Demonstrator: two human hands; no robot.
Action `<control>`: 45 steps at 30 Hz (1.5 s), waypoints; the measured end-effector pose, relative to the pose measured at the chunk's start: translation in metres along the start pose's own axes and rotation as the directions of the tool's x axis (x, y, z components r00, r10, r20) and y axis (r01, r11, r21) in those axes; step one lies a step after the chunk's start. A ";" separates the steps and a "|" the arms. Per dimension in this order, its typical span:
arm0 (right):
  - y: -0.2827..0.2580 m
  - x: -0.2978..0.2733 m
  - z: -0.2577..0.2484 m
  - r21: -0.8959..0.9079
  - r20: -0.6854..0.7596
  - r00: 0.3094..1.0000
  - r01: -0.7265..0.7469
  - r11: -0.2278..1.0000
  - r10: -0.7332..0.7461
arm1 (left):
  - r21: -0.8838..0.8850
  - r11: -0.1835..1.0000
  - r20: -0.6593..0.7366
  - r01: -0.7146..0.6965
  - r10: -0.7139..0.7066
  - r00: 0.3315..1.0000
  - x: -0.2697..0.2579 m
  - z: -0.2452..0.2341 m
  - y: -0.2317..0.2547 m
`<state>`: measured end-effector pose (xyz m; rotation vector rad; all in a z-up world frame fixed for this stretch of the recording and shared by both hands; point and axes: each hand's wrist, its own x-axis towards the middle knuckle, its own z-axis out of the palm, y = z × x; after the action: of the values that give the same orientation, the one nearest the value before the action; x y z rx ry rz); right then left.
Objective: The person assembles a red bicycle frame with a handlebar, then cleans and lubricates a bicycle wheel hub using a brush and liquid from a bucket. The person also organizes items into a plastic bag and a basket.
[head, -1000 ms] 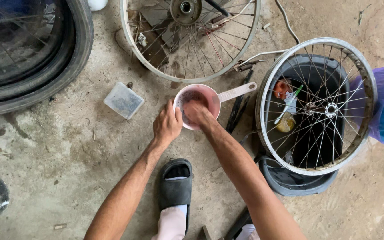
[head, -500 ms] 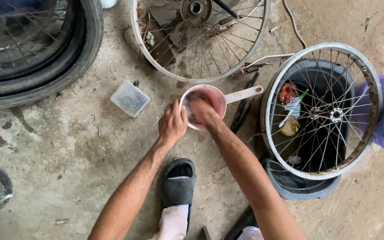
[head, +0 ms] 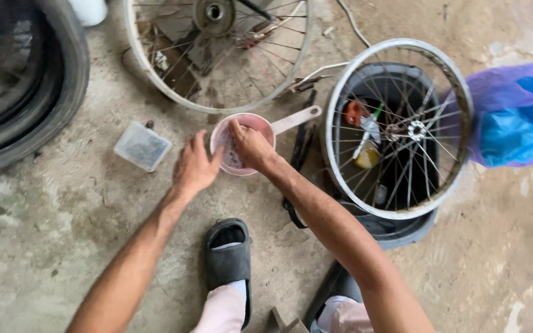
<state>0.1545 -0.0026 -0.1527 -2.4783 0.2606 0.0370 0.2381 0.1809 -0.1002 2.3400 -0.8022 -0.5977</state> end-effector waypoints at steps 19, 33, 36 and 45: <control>0.006 -0.183 -0.306 -0.046 0.059 0.903 -0.424 0.904 0.426 | 0.375 0.687 0.304 -0.623 0.543 0.783 -0.030 -0.030 0.230; 0.103 -0.264 -0.278 -0.010 -0.467 0.832 -0.344 0.939 0.300 | 0.276 0.670 -0.089 -0.689 0.732 0.676 -0.028 0.195 0.254; 0.107 -0.269 -0.262 0.010 -0.572 0.786 -0.281 0.960 0.235 | 0.159 0.755 -0.108 -0.637 0.654 0.749 -0.050 0.210 0.260; 0.109 -0.278 -0.217 -0.218 -0.635 0.773 -0.192 0.957 0.011 | 0.194 0.692 -0.211 -0.696 0.722 0.659 -0.064 0.200 0.266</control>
<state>-0.1475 -0.1691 -0.0206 -2.6676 0.7179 -0.7811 -0.0277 -0.0247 -0.0580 1.8793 -1.5180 0.1169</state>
